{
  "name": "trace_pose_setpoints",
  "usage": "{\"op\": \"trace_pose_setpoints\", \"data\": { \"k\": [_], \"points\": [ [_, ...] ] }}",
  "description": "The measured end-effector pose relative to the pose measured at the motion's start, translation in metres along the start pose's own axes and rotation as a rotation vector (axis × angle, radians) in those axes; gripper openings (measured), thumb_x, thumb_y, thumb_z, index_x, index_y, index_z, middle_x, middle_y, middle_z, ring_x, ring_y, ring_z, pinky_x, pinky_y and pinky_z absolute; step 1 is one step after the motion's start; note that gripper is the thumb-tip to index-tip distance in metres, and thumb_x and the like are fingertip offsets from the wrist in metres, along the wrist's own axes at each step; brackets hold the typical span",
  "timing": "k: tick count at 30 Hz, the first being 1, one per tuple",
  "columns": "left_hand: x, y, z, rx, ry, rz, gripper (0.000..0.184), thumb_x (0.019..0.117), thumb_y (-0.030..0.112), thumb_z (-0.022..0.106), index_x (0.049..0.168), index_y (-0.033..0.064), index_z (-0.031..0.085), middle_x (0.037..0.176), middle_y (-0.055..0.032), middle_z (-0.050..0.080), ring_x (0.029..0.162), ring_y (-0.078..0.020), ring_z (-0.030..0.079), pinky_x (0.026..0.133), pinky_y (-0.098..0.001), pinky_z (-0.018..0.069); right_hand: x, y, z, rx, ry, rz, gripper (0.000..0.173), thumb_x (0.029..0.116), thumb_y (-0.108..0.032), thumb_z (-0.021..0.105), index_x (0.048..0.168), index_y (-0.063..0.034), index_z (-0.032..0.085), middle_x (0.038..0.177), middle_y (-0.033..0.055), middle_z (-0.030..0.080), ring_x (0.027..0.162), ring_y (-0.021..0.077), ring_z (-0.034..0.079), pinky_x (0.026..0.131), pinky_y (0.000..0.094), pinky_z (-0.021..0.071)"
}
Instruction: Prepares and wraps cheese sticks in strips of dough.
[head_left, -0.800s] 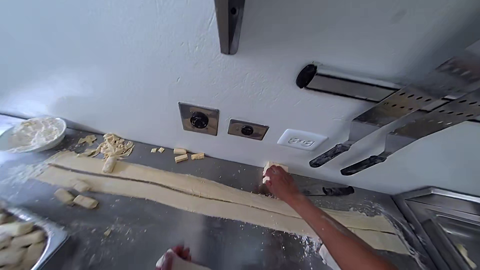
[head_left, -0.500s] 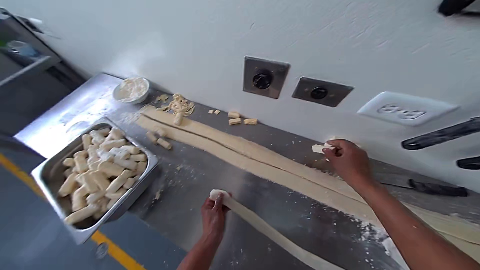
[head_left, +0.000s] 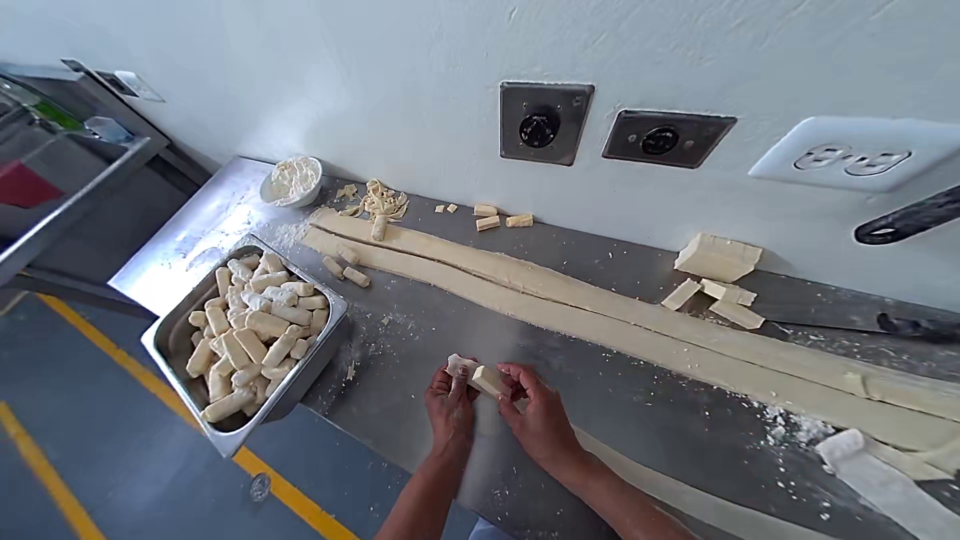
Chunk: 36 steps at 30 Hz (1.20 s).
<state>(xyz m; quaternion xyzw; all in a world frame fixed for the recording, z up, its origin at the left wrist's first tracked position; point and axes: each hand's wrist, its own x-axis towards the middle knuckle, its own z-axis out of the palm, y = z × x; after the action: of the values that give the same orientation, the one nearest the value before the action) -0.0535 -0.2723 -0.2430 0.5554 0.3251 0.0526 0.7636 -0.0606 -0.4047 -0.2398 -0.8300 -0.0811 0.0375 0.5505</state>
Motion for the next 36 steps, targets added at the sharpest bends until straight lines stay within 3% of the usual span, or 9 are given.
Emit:
{"op": "trace_pose_setpoints", "data": {
  "k": [6,10,13,15,18,24,29,33,36],
  "points": [
    [0.014,0.016,-0.01,0.001,0.056,-0.018,0.019,0.105,0.001,0.05,0.116,-0.0126,0.057,0.099,-0.0169,0.073,0.084,-0.0166,0.073,0.076,-0.0293,0.0605,0.002,0.002,0.01,-0.308,-0.037,-0.102,0.05,0.0881,0.001,0.062,0.138,0.0059,0.058,0.105,0.0194,0.072,0.097,0.035,0.07,0.091,0.044,0.0562],
    [0.009,0.02,-0.012,0.093,-0.052,0.212,0.016,0.1034,0.0,0.051,0.108,-0.0127,0.059,0.101,-0.0164,0.074,0.093,-0.0178,0.074,0.084,-0.0316,0.0601,0.007,-0.009,0.004,-0.335,-0.162,0.047,0.061,0.0951,-0.005,0.059,0.152,0.0049,0.042,0.11,0.02,0.071,0.103,0.0356,0.068,0.096,0.0445,0.0534],
    [-0.01,-0.016,-0.013,0.46,-0.396,0.616,0.022,0.0925,0.006,0.061,0.1,-0.0071,0.076,0.115,-0.0178,0.075,0.126,-0.0327,0.063,0.118,-0.0511,0.0366,0.006,-0.001,0.005,-0.307,-0.104,0.039,0.065,0.0943,-0.001,0.058,0.154,0.0085,0.035,0.118,0.023,0.069,0.111,0.036,0.067,0.103,0.0437,0.0509],
    [-0.01,-0.039,-0.014,0.69,-0.458,0.816,0.025,0.0935,0.018,0.061,0.096,0.0023,0.08,0.122,-0.0173,0.072,0.132,-0.0458,0.055,0.118,-0.0677,0.0246,0.001,0.015,0.002,-0.291,-0.002,-0.039,0.067,0.0894,0.002,0.061,0.152,0.0118,0.037,0.111,0.0196,0.071,0.106,0.0344,0.068,0.102,0.0434,0.0516],
    [-0.004,-0.048,-0.015,0.896,-0.454,0.981,0.044,0.1015,0.034,0.048,0.097,0.0044,0.08,0.13,-0.0181,0.068,0.131,-0.0485,0.055,0.113,-0.0697,0.0307,-0.011,0.026,-0.022,-0.275,0.028,-0.08,0.077,0.0849,-0.005,0.075,0.15,0.0129,0.038,0.113,0.018,0.07,0.105,0.0336,0.066,0.099,0.043,0.0521],
    [-0.004,-0.032,-0.017,0.714,-0.371,0.972,0.012,0.0825,0.003,0.069,0.087,-0.0026,0.078,0.113,-0.0217,0.074,0.116,-0.0394,0.068,0.106,-0.0479,0.0508,0.02,0.009,-0.039,0.014,-0.416,0.077,0.065,0.096,0.002,0.06,0.156,0.0033,0.035,0.137,0.02,0.062,0.125,0.0272,0.062,0.11,0.0377,0.0473],
    [0.002,-0.005,-0.025,0.554,-0.229,0.928,0.04,0.0775,0.006,0.079,0.104,-0.0127,0.055,0.113,-0.0254,0.068,0.11,-0.0217,0.068,0.093,-0.0309,0.0549,0.066,0.002,-0.036,0.242,-0.917,0.43,0.017,0.1034,-0.015,0.061,0.111,0.0005,0.063,0.087,0.003,0.068,0.065,0.0061,0.061,0.062,0.0246,0.0519],
    [0.022,-0.009,-0.036,0.896,-0.133,0.981,0.022,0.0748,0.001,0.08,0.088,-0.0111,0.066,0.105,-0.0306,0.069,0.104,-0.0425,0.069,0.092,-0.0476,0.0568,0.069,-0.006,-0.062,0.007,-0.856,0.587,0.018,0.1022,-0.019,0.064,0.101,-0.0009,0.065,0.077,0.0009,0.065,0.057,0.0058,0.058,0.056,0.023,0.0497],
    [0.012,-0.002,-0.043,1.095,-0.254,0.921,0.023,0.0864,0.014,0.075,0.099,-0.0058,0.074,0.11,-0.0281,0.068,0.106,-0.0468,0.066,0.095,-0.0543,0.0534,0.052,-0.008,-0.086,-0.123,-0.853,0.645,0.022,0.1026,-0.024,0.065,0.099,-0.0018,0.065,0.076,0.0011,0.065,0.058,0.007,0.06,0.057,0.0251,0.0518]
  ]
}}
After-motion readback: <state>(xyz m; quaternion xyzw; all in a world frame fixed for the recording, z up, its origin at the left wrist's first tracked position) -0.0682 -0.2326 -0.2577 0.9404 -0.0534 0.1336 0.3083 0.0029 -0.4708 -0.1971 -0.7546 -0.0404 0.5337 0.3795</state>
